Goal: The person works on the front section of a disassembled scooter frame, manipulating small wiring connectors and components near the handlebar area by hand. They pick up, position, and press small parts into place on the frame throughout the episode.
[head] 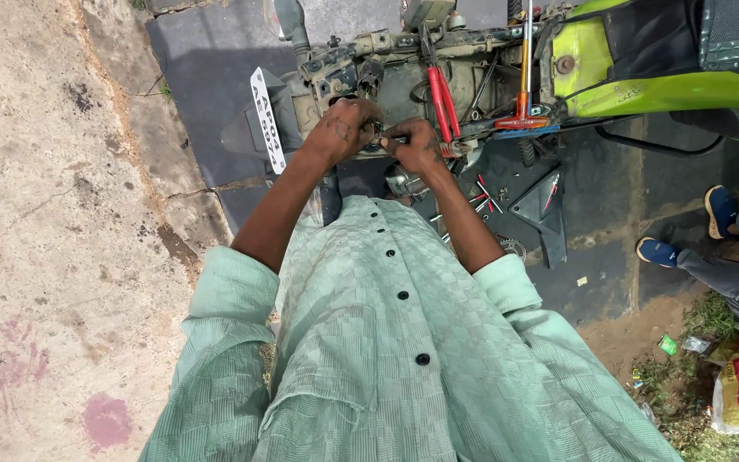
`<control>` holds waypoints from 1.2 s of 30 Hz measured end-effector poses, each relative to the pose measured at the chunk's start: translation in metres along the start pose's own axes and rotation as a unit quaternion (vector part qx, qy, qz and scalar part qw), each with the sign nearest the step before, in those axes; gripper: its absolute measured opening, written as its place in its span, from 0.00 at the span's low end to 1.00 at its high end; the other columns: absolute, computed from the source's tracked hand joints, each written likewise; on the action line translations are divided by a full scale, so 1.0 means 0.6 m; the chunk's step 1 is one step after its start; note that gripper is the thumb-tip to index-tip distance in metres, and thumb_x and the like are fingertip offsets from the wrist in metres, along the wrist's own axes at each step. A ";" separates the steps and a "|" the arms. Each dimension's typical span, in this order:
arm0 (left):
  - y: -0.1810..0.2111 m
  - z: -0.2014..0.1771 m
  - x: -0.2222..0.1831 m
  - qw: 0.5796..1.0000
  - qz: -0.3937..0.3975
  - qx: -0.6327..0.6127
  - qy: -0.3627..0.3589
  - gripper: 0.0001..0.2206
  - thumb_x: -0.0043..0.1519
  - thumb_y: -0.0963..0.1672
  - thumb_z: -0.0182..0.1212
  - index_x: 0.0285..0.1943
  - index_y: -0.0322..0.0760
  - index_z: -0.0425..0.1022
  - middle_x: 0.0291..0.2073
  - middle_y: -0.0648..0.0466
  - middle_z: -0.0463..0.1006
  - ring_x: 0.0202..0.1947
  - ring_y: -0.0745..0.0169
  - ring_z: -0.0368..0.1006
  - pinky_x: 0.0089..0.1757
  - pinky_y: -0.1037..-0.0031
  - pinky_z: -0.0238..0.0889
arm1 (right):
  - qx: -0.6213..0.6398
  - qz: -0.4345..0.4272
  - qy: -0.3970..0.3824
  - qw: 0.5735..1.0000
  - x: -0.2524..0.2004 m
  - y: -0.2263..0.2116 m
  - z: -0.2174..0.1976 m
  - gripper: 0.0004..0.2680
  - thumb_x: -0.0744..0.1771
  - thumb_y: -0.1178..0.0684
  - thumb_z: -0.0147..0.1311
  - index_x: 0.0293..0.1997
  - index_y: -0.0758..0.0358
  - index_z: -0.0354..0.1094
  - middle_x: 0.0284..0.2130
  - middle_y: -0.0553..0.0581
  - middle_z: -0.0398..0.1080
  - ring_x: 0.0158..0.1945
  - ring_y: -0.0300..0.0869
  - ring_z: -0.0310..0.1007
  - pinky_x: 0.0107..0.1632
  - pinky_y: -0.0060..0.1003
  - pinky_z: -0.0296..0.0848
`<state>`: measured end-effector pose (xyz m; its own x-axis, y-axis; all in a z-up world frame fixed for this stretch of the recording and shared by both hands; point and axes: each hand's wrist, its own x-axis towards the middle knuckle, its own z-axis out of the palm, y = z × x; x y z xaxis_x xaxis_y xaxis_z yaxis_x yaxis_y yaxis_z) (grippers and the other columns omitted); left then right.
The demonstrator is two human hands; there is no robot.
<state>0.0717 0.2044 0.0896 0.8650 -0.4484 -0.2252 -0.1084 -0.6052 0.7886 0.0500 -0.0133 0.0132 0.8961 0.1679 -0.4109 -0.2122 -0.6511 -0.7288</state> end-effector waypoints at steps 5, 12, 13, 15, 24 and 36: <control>-0.001 0.010 0.031 0.999 0.015 0.005 0.028 0.11 0.55 0.38 0.65 0.47 0.31 0.81 0.44 0.39 0.81 0.46 0.36 0.76 0.50 0.56 0.67 | -0.040 -0.073 0.096 0.992 -0.034 -0.034 0.014 0.07 0.62 0.56 0.68 0.40 0.64 0.80 0.41 0.60 0.76 0.48 0.52 0.71 0.54 0.47 0.67; -0.009 0.085 0.082 0.993 -0.043 0.099 0.046 0.07 0.55 0.39 0.63 0.40 0.30 0.81 0.39 0.35 0.81 0.43 0.38 0.79 0.48 0.59 0.73 | -0.115 -0.241 0.229 0.936 -0.082 -0.041 0.044 0.06 0.62 0.63 0.65 0.40 0.68 0.78 0.43 0.60 0.73 0.50 0.53 0.67 0.55 0.47 0.67; -0.034 0.110 0.089 0.993 -0.040 0.101 0.045 0.07 0.55 0.39 0.63 0.40 0.30 0.81 0.39 0.35 0.81 0.43 0.38 0.79 0.48 0.59 0.73 | -0.114 -0.239 0.233 0.936 -0.086 -0.045 0.046 0.06 0.62 0.63 0.65 0.40 0.68 0.78 0.43 0.60 0.73 0.50 0.53 0.67 0.55 0.47 0.67; -0.079 0.162 0.108 0.986 -0.010 0.135 0.099 0.09 0.53 0.40 0.67 0.41 0.29 0.80 0.37 0.34 0.80 0.42 0.36 0.78 0.44 0.53 0.70 | -0.130 -0.267 0.245 0.923 -0.092 -0.053 0.045 0.07 0.62 0.65 0.62 0.41 0.70 0.76 0.43 0.62 0.71 0.50 0.54 0.67 0.54 0.48 0.67; -0.041 0.077 0.096 0.997 0.040 0.058 0.019 0.12 0.58 0.43 0.66 0.48 0.32 0.80 0.44 0.34 0.78 0.52 0.31 0.72 0.48 0.55 0.66 | -0.119 -0.280 0.262 0.916 -0.093 -0.062 0.052 0.05 0.65 0.65 0.60 0.44 0.70 0.74 0.47 0.62 0.74 0.50 0.56 0.72 0.54 0.48 0.70; -0.024 0.052 0.078 0.959 0.110 0.261 0.034 0.03 0.62 0.39 0.61 0.37 0.31 0.78 0.47 0.40 0.77 0.42 0.39 0.79 0.43 0.57 0.72 | -0.052 -0.221 0.238 0.944 -0.072 -0.033 0.058 0.05 0.67 0.64 0.56 0.45 0.74 0.71 0.54 0.68 0.64 0.53 0.60 0.73 0.54 0.48 0.74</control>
<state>0.0983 0.1718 0.0495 0.8210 -0.5699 -0.0353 -0.5066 -0.7556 0.4153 0.0020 0.0179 0.0265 0.9671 0.1047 0.2319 0.2411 -0.6681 -0.7039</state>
